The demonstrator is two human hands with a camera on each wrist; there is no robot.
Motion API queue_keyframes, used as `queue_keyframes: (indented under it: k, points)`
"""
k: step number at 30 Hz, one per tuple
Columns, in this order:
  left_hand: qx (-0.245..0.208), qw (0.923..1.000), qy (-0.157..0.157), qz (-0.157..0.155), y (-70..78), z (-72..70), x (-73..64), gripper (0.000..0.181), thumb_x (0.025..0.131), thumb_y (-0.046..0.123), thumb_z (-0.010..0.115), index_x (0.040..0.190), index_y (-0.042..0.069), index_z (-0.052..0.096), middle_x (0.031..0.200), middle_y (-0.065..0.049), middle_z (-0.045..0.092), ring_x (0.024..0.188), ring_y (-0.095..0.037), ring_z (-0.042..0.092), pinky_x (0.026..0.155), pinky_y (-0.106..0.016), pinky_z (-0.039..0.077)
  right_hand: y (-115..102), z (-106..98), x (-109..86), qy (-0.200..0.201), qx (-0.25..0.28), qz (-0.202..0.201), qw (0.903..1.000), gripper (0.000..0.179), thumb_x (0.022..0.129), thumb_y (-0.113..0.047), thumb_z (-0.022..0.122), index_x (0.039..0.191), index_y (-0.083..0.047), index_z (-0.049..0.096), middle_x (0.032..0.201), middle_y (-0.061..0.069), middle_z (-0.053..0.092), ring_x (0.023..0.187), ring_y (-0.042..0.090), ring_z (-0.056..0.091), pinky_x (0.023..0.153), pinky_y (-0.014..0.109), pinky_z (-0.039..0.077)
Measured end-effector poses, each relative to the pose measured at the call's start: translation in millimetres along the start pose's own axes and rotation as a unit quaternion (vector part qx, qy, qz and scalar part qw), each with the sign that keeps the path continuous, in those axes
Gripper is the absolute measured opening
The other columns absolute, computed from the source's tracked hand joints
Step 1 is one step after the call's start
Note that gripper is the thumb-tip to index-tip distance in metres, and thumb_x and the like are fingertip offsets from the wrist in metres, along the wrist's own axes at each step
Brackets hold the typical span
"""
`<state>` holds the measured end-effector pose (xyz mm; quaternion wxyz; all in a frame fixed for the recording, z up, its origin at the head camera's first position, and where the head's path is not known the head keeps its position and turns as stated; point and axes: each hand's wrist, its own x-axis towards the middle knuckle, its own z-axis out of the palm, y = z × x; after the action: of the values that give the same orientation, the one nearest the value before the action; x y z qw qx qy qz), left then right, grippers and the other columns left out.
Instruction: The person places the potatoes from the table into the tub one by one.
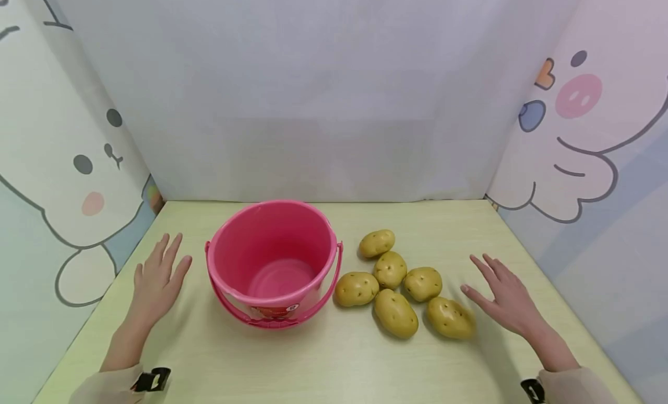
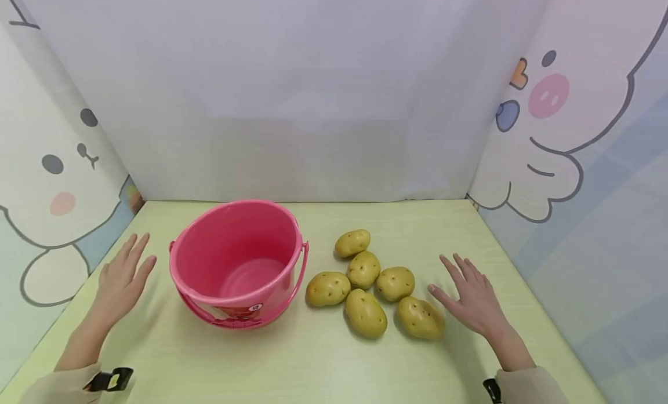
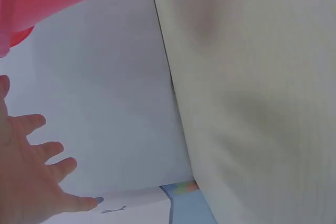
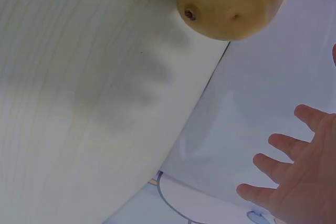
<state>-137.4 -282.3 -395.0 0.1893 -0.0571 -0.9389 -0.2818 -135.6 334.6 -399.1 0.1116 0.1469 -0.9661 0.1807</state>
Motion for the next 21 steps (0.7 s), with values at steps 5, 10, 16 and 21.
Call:
queue_keyframes:
  k: [5, 10, 16, 21]
  points:
    - [-0.022, 0.9988, 0.036, 0.027, 14.9, -7.8, 4.8, 0.053, 0.098, 0.028, 0.038, 0.144, 0.005, 0.025, 0.145, -0.026, 0.019, 0.131, -0.044, 0.015, 0.098, -0.067, -0.003, -11, -5, 0.0, -0.041, 0.028, 0.014, 0.9987, 0.068, 0.088, -0.037, 0.058, 0.142, -0.006, 0.030, 0.138, 0.030, 0.029, 0.121, 0.051, 0.026, 0.087, 0.067, 0.025]
    - [-0.026, 0.9975, 0.036, 0.054, 31.5, -13.5, 9.1, 0.054, 0.097, 0.028, 0.040, 0.144, 0.007, 0.025, 0.145, -0.023, 0.020, 0.131, -0.043, 0.016, 0.098, -0.066, -0.003, -20, -7, -1.4, -0.077, 0.038, 0.027, 0.9960, 0.068, 0.089, -0.039, 0.056, 0.143, -0.009, 0.029, 0.139, 0.027, 0.028, 0.121, 0.049, 0.027, 0.083, 0.068, 0.028]
    - [-0.001, 0.9957, 0.020, 0.091, 51.9, -14.2, 13.5, 0.058, 0.094, 0.032, 0.044, 0.143, 0.007, 0.027, 0.143, -0.024, 0.024, 0.129, -0.043, 0.020, 0.097, -0.068, 0.001, -26, -3, -4.0, -0.097, 0.039, 0.017, 0.9944, 0.065, 0.089, -0.040, 0.056, 0.141, -0.010, 0.032, 0.138, 0.024, 0.031, 0.120, 0.046, 0.032, 0.080, 0.067, 0.033]
    - [0.024, 0.9942, 0.003, 0.105, 61.9, -12.1, 15.7, 0.063, 0.091, 0.036, 0.048, 0.143, 0.009, 0.027, 0.143, -0.023, 0.025, 0.129, -0.042, 0.021, 0.098, -0.068, 0.004, -28, 1, -6.2, -0.116, 0.047, 0.009, 0.9921, 0.061, 0.089, -0.039, 0.056, 0.139, -0.009, 0.037, 0.135, 0.023, 0.036, 0.117, 0.046, 0.036, 0.079, 0.065, 0.036]
